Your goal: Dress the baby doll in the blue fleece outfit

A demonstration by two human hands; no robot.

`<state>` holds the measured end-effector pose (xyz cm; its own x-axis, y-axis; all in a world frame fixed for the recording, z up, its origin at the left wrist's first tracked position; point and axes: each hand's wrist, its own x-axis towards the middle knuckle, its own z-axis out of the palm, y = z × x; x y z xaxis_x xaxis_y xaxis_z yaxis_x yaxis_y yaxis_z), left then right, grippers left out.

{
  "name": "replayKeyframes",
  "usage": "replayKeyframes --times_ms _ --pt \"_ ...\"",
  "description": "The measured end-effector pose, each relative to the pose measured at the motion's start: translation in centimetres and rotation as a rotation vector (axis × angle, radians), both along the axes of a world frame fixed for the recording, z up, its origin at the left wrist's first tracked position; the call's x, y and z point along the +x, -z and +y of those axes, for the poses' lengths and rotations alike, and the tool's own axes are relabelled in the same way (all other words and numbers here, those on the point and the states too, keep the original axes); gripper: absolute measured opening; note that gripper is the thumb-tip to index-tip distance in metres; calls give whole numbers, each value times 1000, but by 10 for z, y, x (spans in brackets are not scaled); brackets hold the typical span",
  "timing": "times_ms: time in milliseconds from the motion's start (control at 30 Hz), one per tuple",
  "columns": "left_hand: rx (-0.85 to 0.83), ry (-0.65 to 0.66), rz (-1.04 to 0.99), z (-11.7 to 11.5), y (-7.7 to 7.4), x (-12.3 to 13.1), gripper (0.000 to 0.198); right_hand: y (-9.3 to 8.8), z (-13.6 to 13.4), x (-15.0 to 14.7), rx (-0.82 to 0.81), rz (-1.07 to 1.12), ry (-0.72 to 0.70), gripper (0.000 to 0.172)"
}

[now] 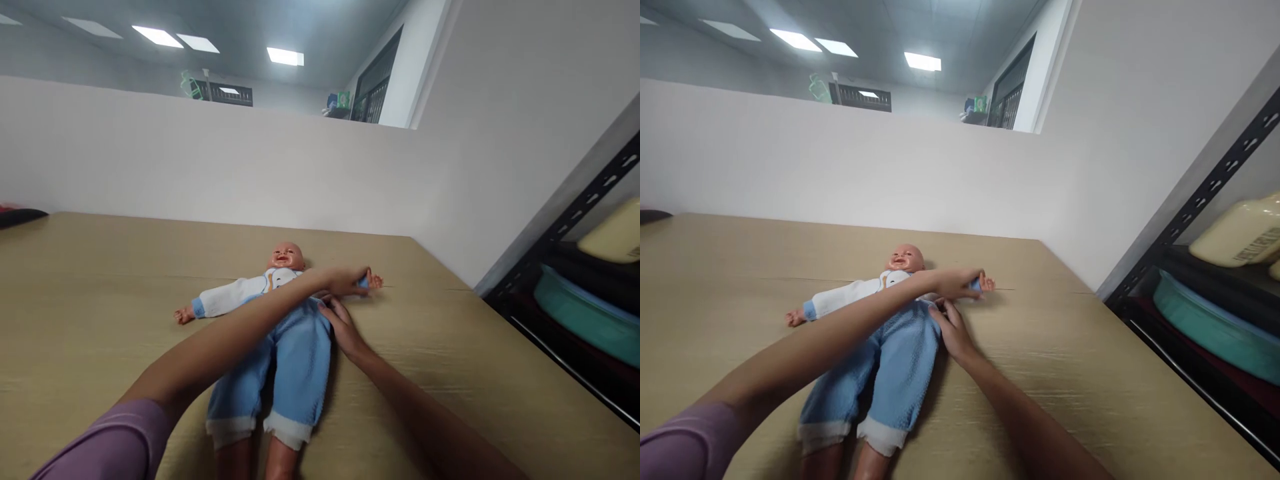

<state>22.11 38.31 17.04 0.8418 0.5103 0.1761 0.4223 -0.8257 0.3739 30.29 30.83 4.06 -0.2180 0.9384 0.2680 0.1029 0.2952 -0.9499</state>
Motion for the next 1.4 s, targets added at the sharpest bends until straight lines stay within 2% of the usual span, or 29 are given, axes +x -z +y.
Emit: replayKeyframes --times_ms 133,200,333,467,633,800,867,933,1033,1133,1333,1400 --pt "14 11 -350 -10 -28 -53 21 -13 -3 1 -78 117 -37 48" --pt "-61 9 -778 -13 -33 -84 27 -20 -7 2 -108 161 -72 52" --pt "-388 -86 -1302 -17 -25 -139 37 -28 -18 -5 -112 200 -194 50" --pt "-626 -113 -1551 -25 -13 -180 32 -24 -32 -21 -55 136 -249 43" --pt "-794 -226 -1686 -37 4 -212 18 -24 -52 -40 29 72 -160 41" --pt "-1019 -275 -1771 -46 24 -227 40 -36 -57 -63 101 127 -106 48" --pt "-1080 -292 -1762 -49 34 -230 48 -42 -54 -74 74 149 -132 43" --pt "-1122 -303 -1734 -51 44 -232 51 -49 -48 -84 87 127 -144 31" --pt "-1197 -266 -1703 -49 58 -236 63 -60 -41 -99 179 70 -123 26" --pt "-1278 -190 -1764 -42 69 -243 76 -68 -36 -112 223 127 -93 24" --pt "-1417 -98 -1815 -31 84 -255 73 -71 -27 -130 344 180 125 20" --pt "-1432 -98 -1801 -31 87 -255 76 -72 -24 -132 403 162 143 16"
